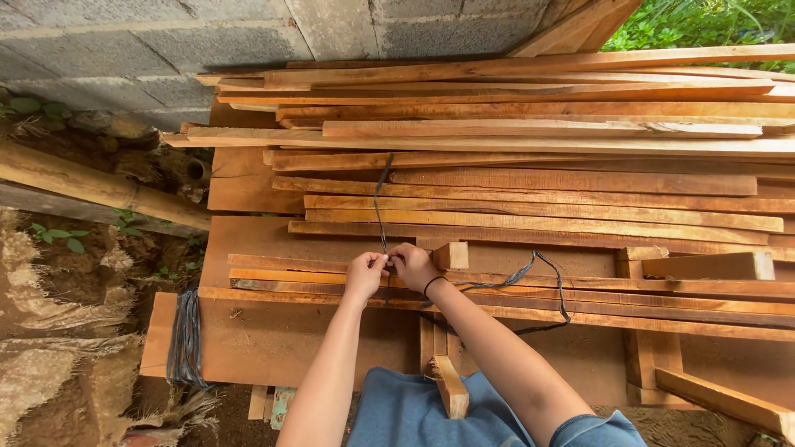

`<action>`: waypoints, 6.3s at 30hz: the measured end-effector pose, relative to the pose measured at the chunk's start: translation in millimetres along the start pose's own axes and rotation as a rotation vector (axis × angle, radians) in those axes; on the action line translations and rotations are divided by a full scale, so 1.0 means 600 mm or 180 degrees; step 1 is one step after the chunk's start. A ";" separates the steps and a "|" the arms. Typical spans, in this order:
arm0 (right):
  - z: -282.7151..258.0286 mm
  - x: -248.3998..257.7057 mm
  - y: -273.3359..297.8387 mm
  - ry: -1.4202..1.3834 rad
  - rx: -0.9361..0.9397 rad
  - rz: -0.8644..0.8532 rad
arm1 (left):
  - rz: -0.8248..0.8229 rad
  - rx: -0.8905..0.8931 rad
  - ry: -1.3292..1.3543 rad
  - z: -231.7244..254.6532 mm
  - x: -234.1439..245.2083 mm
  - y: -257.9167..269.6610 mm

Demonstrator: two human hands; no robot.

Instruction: Tying bundles of thin wooden strips with string and organizing them on a workbench.

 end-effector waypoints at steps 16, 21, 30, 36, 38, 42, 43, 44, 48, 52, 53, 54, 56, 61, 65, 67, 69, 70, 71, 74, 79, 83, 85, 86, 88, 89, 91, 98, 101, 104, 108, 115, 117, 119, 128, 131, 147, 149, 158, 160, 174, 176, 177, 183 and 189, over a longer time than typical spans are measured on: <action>-0.043 0.017 0.023 -0.0070 -0.0379 -0.0522 | -0.0098 0.0397 0.0731 0.023 0.021 0.021; -0.040 0.017 0.022 -0.0309 -0.0373 -0.0378 | -0.0120 0.0564 0.1213 0.031 0.014 0.036; -0.028 0.022 0.024 -0.0020 0.0345 0.0168 | 0.0298 0.0102 0.0211 0.046 0.007 -0.001; -0.049 0.010 0.028 0.2608 0.1563 0.0537 | 0.0422 -0.0423 -0.1740 0.087 0.024 -0.044; -0.037 0.000 0.055 0.2914 0.1789 0.0361 | 0.0446 -0.0194 -0.1917 0.086 0.037 -0.074; -0.021 -0.005 0.085 0.3288 0.1827 0.0002 | 0.0511 0.0124 -0.2026 0.091 0.012 -0.087; -0.020 -0.004 0.093 0.3266 0.1806 -0.0022 | 0.0490 0.0152 -0.2042 0.079 0.017 -0.085; -0.022 0.000 0.102 0.3025 0.1848 0.0153 | 0.0408 0.0125 -0.2002 0.069 0.020 -0.081; -0.055 0.026 0.096 0.0320 0.0227 0.0519 | 0.0241 -0.0013 -0.1940 0.093 0.028 -0.070; -0.047 -0.013 0.088 -0.2182 -0.0917 0.0683 | 0.0270 0.0026 -0.1907 0.092 0.022 -0.074; -0.049 -0.019 0.093 -0.2522 -0.1146 0.0608 | 0.0286 0.0068 -0.2001 0.091 0.024 -0.067; -0.050 -0.025 0.098 -0.2861 -0.1376 0.0530 | 0.0302 0.0109 -0.2095 0.089 0.026 -0.062; 0.016 -0.026 0.101 -0.1935 -0.1111 0.0327 | 0.0351 0.0174 -0.2036 0.091 0.026 -0.070; 0.036 -0.021 0.133 -0.0067 -0.0712 0.0111 | 0.0443 0.0154 -0.2322 0.100 0.018 -0.083; 0.015 0.003 0.151 -0.0810 -0.0832 0.0255 | 0.0317 -0.0054 -0.2283 0.150 0.039 -0.006; -0.024 0.046 0.175 -0.1259 -0.0836 0.0348 | 0.0292 -0.0155 -0.2273 0.171 0.054 0.033; -0.103 0.110 0.207 -0.1146 -0.0568 0.0758 | 0.0332 -0.0345 -0.2175 0.188 0.085 0.067; -0.076 0.127 0.214 -0.1152 -0.0551 0.0745 | 0.0353 -0.0342 -0.2173 0.179 0.096 0.061; -0.053 0.148 0.220 -0.0974 -0.0286 0.0955 | 0.0344 -0.0404 -0.2016 0.172 0.107 0.055; 0.002 0.211 0.245 -0.0204 0.0120 0.1242 | 0.0326 -0.0548 -0.1767 0.150 0.130 0.055; -0.043 0.192 0.308 0.1005 0.0654 0.0943 | 0.0336 -0.0709 -0.1465 0.116 0.133 0.083; -0.038 0.100 0.315 0.1683 0.0716 0.0240 | 0.0460 -0.1152 -0.1187 0.080 0.130 0.130; -0.018 0.060 0.305 0.1879 0.0627 0.0096 | 0.0544 -0.1387 -0.1055 0.055 0.135 0.152; -0.005 0.039 0.298 0.2094 0.0536 -0.0091 | 0.0561 -0.1555 -0.0997 0.044 0.139 0.164; 0.041 0.006 0.292 0.2311 0.0454 -0.0270 | 0.0588 -0.1731 -0.0941 0.017 0.143 0.184; 0.074 -0.007 0.290 0.2570 0.0289 -0.0233 | 0.0578 -0.1703 -0.0908 -0.001 0.150 0.192; 0.123 -0.021 0.285 0.2825 0.0156 -0.0198 | 0.0602 -0.1672 -0.0872 -0.028 0.165 0.211; 0.145 -0.018 0.297 0.3376 0.0571 0.0334 | 0.0614 -0.1042 -0.0903 -0.143 0.202 0.231; 0.149 -0.014 0.304 0.3096 0.0390 0.0281 | 0.0640 -0.1045 -0.0889 -0.182 0.207 0.216; 0.127 -0.001 0.335 0.2234 -0.0046 0.0236 | 0.0655 -0.1119 -0.0858 -0.205 0.209 0.214; 0.080 0.034 0.379 0.1071 -0.0384 0.0643 | 0.0518 -0.1172 -0.0817 -0.207 0.182 0.229; 0.024 0.070 0.427 0.0557 -0.0035 0.1348 | 0.0098 -0.1682 -0.0658 -0.084 0.110 0.340; 0.000 0.080 0.446 0.0404 -0.0070 0.1397 | 0.0005 -0.1875 -0.0643 -0.053 0.082 0.351; -0.011 0.094 0.455 0.0267 0.0036 0.1481 | -0.0063 -0.1977 -0.0566 -0.012 0.066 0.381; -0.045 0.139 0.500 -0.0710 0.0576 0.1644 | -0.0484 -0.2191 -0.0297 0.099 -0.027 0.499; -0.049 0.170 0.499 -0.1051 0.0737 0.1626 | -0.0669 -0.2215 -0.0400 0.141 -0.073 0.532; 0.002 0.474 0.642 -0.2076 0.0942 0.1227 | -0.1109 -0.1900 0.0522 0.179 -0.503 0.569; 0.039 0.506 0.633 -0.2256 0.0877 0.1282 | -0.1375 -0.1742 0.0410 0.074 -0.600 0.528; 0.198 0.512 0.635 -0.1679 0.0304 0.1100 | -0.2686 0.0767 -0.0768 -0.155 -0.721 0.595; 0.242 0.481 0.654 -0.0894 0.0073 0.0854 | -0.2398 0.0744 -0.0841 -0.193 -0.710 0.531; 0.625 0.307 0.603 -0.0690 -0.1852 0.1004 | -0.0089 -0.1175 -0.0733 0.061 -0.595 0.417; 0.616 0.322 0.592 -0.0832 -0.1843 0.1180 | 0.0077 -0.1548 -0.0788 0.125 -0.593 0.416; 0.609 0.325 0.585 -0.0975 -0.1817 0.1337 | 0.0269 -0.1914 -0.0840 0.157 -0.586 0.417; 0.957 0.155 0.467 -0.2443 -0.2250 0.1444 | -0.0152 -0.1167 -0.2628 0.175 -0.638 0.227; 0.697 0.263 0.493 0.2956 -0.0193 -0.0392 | -0.1495 0.0094 -0.3210 0.257 -0.739 0.201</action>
Point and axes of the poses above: each hand's wrist, its own y-axis away from the middle knuckle, its own x-axis out of the back of the hand, z = x × y, the point moved 3 cm from there along -y, towards the middle knuckle, and after that the axes turned 6 degrees about x, right-handed, at the moved point
